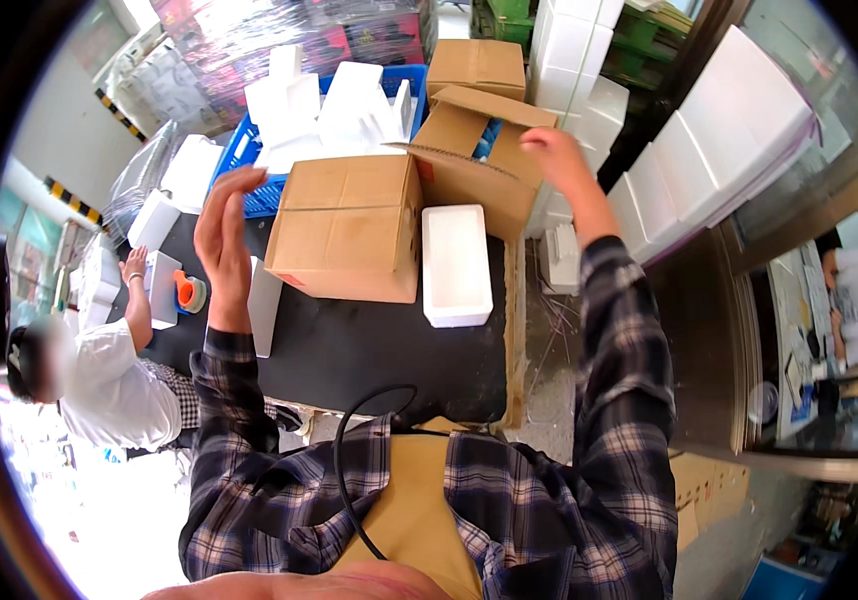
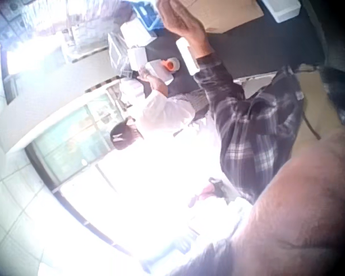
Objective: The person packs blue liquid pouches into styrofoam containers, places the containers inside cardboard boxes, and organizes the boxes on a workspace.
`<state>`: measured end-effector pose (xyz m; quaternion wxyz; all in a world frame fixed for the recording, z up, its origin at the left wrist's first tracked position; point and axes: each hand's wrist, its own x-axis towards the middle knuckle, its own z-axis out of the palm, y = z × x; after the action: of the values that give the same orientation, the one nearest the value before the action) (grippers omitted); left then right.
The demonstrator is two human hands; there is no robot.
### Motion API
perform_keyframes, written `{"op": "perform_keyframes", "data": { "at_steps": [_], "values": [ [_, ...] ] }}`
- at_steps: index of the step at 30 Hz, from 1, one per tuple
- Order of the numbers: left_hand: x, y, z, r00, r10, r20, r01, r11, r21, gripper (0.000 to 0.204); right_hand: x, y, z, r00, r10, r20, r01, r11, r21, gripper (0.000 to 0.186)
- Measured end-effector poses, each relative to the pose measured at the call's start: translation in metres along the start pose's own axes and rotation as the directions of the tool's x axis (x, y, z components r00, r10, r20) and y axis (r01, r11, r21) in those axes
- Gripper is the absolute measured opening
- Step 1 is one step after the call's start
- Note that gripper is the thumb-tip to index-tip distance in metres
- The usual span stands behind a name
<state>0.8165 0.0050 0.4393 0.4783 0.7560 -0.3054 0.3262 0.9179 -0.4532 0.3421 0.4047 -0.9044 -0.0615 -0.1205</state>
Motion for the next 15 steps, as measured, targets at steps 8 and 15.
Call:
{"op": "perform_keyframes", "data": {
  "at_steps": [8,15],
  "values": [
    [0.121,-0.02,0.192,0.71,-0.096,0.697,-0.113,0.962,0.247,0.021,0.061,0.033,0.089,0.847,-0.095,0.523,0.352,0.837,-0.418,0.033],
    [0.136,-0.109,0.315,0.312,-0.336,0.889,-0.283,0.86,0.425,0.025,0.066,0.011,0.063,0.8,-0.374,0.469,0.572,0.712,-0.408,0.026]
  ]
}}
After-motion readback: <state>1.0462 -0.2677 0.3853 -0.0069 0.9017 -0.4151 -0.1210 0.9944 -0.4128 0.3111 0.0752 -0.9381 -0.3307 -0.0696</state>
